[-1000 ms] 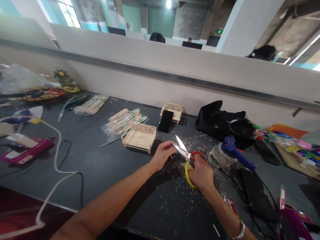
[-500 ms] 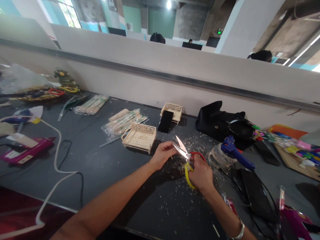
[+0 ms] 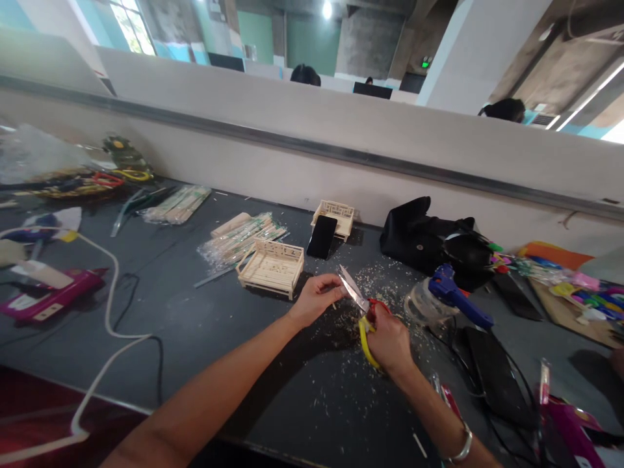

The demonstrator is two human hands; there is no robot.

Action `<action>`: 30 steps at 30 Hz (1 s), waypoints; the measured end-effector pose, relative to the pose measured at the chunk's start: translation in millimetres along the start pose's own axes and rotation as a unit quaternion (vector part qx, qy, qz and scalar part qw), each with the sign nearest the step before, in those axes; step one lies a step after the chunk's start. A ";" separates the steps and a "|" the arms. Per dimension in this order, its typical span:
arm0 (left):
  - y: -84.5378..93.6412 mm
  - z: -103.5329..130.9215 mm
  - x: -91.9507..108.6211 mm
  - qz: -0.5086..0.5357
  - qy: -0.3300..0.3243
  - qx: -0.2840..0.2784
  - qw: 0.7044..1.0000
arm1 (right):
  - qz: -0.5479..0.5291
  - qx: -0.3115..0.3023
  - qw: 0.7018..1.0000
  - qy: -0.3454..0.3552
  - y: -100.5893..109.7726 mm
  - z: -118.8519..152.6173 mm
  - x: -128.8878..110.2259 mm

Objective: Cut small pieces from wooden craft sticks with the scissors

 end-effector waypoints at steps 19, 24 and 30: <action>-4.4 0.7 -19.3 0.104 0.072 -0.008 0.992 | 0.012 0.037 0.999 0.029 0.4 -2.1 1.1; -5.5 0.7 -19.5 0.125 0.074 -0.016 0.989 | 0.033 0.043 0.998 0.036 3.7 -3.0 -0.5; -10.3 2.4 -15.3 0.148 0.086 -0.028 0.985 | 0.039 0.050 0.997 0.048 6.4 -2.4 -3.1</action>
Point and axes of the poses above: each hand's wrist, its own z-axis away from the middle knuckle, its own y-axis out of the back of the hand, x = y × z, the point moved 7 cm from there along -z, towards the middle knuckle, and after that the axes turned 10 degrees about y, right-handed, at the moved point
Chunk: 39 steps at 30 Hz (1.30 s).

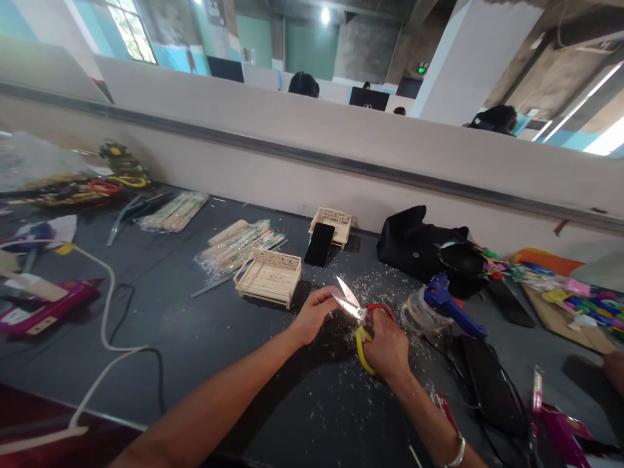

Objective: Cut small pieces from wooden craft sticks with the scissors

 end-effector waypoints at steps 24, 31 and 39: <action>-3.7 3.4 8.3 -0.035 -0.034 -0.055 0.997 | -0.009 -0.055 0.998 0.009 -6.0 0.9 -5.0; -3.2 3.8 8.1 -0.046 -0.035 -0.049 0.997 | -0.028 -0.035 0.999 0.011 -10.4 3.3 -2.7; -7.3 4.7 6.7 -0.070 -0.030 -0.067 0.995 | -0.057 0.006 0.998 -0.018 -14.5 5.3 11.7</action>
Point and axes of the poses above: each hand's wrist, its own z-axis away from the middle knuckle, its own y-axis out of the back of the hand, x = y × z, the point moved 7 cm from there along -z, towards the middle knuckle, and after that the axes turned 10 degrees about y, right-handed, at the moved point
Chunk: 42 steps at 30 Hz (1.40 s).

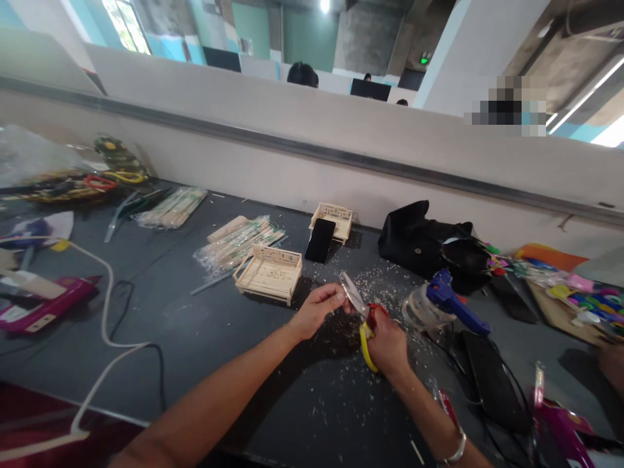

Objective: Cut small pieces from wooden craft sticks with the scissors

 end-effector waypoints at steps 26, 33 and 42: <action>4.5 -0.4 -6.4 0.032 -0.003 0.046 0.998 | 0.048 -0.034 0.998 0.010 10.3 -5.3 -15.6; 0.1 0.8 -1.4 0.028 -0.016 0.029 0.999 | 0.047 -0.037 0.998 0.008 12.1 -4.6 -16.7; 4.2 -0.3 -6.3 0.005 -0.020 0.022 1.000 | 0.043 0.017 0.998 0.048 3.7 -1.9 -12.0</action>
Point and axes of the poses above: each hand's wrist, its own z-axis away from the middle knuckle, its own y-axis out of the back of the hand, x = y × z, the point moved 7 cm from there along -z, towards the middle knuckle, and after that the axes turned 10 degrees about y, right-handed, at the moved point
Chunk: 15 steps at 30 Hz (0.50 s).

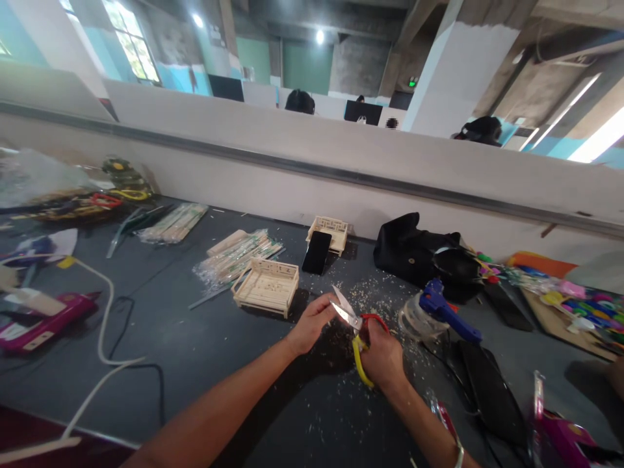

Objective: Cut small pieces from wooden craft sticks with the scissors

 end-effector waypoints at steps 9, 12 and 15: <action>1.2 -0.6 2.6 -0.032 0.029 0.003 0.999 | -0.004 0.010 1.000 -0.007 -8.9 2.9 11.9; 6.9 -3.4 -1.1 -0.005 0.034 0.007 0.999 | -0.012 0.025 0.999 -0.041 -9.1 3.2 24.2; 14.4 -6.0 -4.6 0.011 0.036 0.024 0.999 | -0.011 0.029 0.999 -0.043 -10.9 3.3 29.6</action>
Point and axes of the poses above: each hand's wrist, its own z-axis away from the middle knuckle, its own y-axis out of the back of the hand, x = y × z, the point moved 7 cm from there along -z, towards the middle knuckle, and after that the axes turned 10 degrees about y, right-handed, at the moved point
